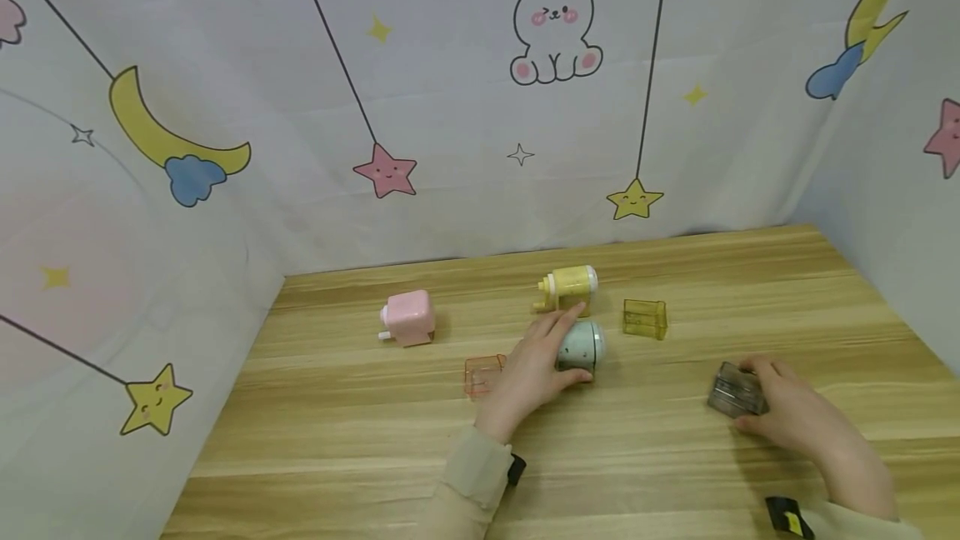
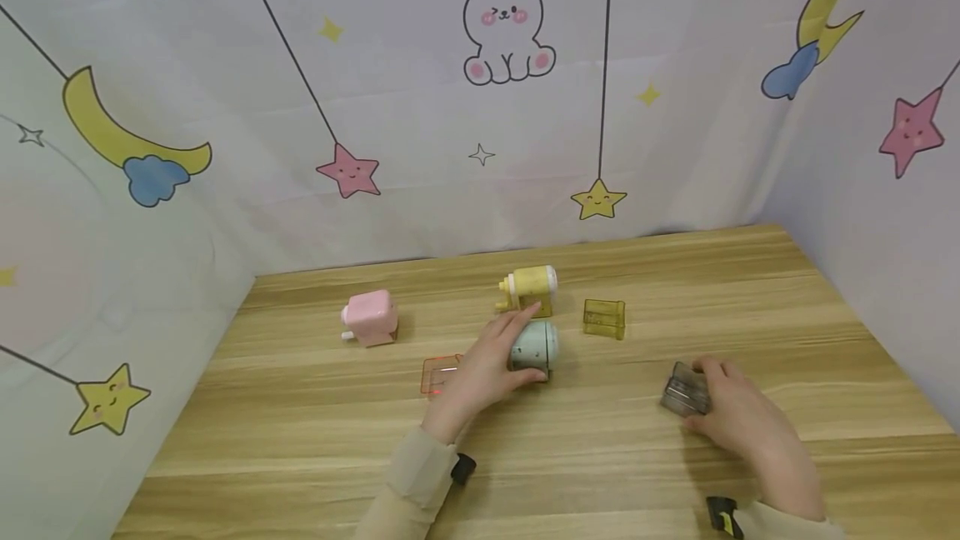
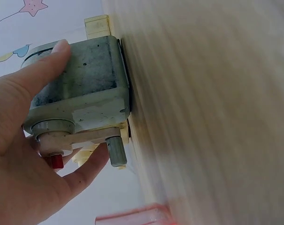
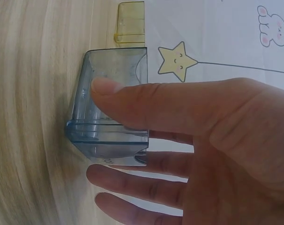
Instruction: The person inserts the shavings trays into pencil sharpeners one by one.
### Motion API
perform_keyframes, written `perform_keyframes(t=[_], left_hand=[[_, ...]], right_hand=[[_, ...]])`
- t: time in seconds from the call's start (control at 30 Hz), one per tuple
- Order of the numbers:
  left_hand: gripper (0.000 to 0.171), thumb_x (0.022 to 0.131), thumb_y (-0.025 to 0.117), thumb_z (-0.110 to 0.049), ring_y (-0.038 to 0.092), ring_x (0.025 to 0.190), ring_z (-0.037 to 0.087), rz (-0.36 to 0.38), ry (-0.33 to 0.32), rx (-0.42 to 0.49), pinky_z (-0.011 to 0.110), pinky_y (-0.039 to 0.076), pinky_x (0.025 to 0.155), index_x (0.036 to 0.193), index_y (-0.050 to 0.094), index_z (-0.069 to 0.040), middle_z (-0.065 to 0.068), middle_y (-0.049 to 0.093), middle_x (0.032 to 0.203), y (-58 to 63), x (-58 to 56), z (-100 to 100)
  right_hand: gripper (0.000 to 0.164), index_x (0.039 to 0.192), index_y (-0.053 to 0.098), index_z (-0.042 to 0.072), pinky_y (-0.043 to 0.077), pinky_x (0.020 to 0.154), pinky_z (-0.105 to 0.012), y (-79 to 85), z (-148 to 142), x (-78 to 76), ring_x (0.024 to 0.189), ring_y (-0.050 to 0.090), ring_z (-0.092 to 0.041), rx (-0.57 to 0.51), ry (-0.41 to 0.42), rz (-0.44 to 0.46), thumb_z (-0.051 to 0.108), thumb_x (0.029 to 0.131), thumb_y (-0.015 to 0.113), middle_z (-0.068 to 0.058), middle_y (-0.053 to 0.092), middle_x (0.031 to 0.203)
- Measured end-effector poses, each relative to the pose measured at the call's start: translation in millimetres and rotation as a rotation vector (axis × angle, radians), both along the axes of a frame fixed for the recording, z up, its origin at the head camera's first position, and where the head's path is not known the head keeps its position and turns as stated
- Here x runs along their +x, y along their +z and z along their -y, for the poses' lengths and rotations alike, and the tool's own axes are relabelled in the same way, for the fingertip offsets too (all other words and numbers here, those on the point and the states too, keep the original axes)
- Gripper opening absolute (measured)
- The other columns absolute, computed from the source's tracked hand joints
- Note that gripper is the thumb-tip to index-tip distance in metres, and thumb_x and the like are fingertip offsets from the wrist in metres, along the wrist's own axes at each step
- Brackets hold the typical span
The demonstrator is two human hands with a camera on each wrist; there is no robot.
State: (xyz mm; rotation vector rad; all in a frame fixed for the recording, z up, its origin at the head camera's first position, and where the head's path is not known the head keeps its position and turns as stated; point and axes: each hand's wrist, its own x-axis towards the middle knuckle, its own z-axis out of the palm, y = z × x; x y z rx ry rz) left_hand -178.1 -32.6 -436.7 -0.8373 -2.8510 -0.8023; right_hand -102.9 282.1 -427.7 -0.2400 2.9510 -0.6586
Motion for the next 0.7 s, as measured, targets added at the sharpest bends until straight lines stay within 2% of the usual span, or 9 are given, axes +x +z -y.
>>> perform_keyframes(t=[0.13, 0.23, 0.47, 0.7], left_hand=[[0.080, 0.073, 0.070, -0.040, 0.038, 0.115, 0.014, -0.020, -0.008, 0.009, 0.040, 0.047, 0.088, 0.140, 0.029, -0.025, 0.002, 0.044, 0.131, 0.5, -0.4, -0.6], [0.075, 0.073, 0.070, -0.040, 0.040, 0.111, 0.013, -0.019, -0.006, 0.007, 0.038, 0.048, 0.085, 0.136, 0.035, -0.023, 0.001, 0.046, 0.128, 0.3, -0.7, -1.1], [0.072, 0.072, 0.071, -0.037, 0.041, 0.106, 0.014, 0.004, -0.010, 0.025, 0.036, 0.049, 0.083, 0.134, 0.037, -0.021, 0.001, 0.047, 0.121, -0.8, -1.4, -2.6], [0.070, 0.073, 0.071, -0.034, 0.039, 0.104, 0.015, 0.029, -0.025, 0.040, 0.035, 0.046, 0.086, 0.132, 0.036, -0.018, 0.003, 0.046, 0.118, -1.1, -2.6, -3.1]], right_hand=[[0.076, 0.121, 0.037, -0.011, 0.043, 0.072, -0.066, -1.1, -0.5, -0.2, 0.096, 0.044, -0.051, -0.003, 0.001, -0.006, 0.023, 0.065, 0.077, -0.043, 0.041, 0.113], [0.075, 0.120, 0.038, -0.011, 0.043, 0.072, -0.065, -1.8, -0.7, -0.2, 0.096, 0.045, -0.050, -0.006, 0.002, -0.009, 0.022, 0.065, 0.077, -0.043, 0.041, 0.112], [0.072, 0.118, 0.038, -0.012, 0.045, 0.071, -0.064, -2.3, 0.1, -0.4, 0.093, 0.047, -0.049, -0.004, 0.010, -0.019, 0.019, 0.066, 0.076, -0.042, 0.043, 0.110], [0.069, 0.116, 0.038, -0.014, 0.045, 0.071, -0.063, -2.9, 2.2, -1.1, 0.093, 0.048, -0.049, 0.007, 0.027, -0.046, 0.015, 0.066, 0.075, -0.042, 0.044, 0.109]])
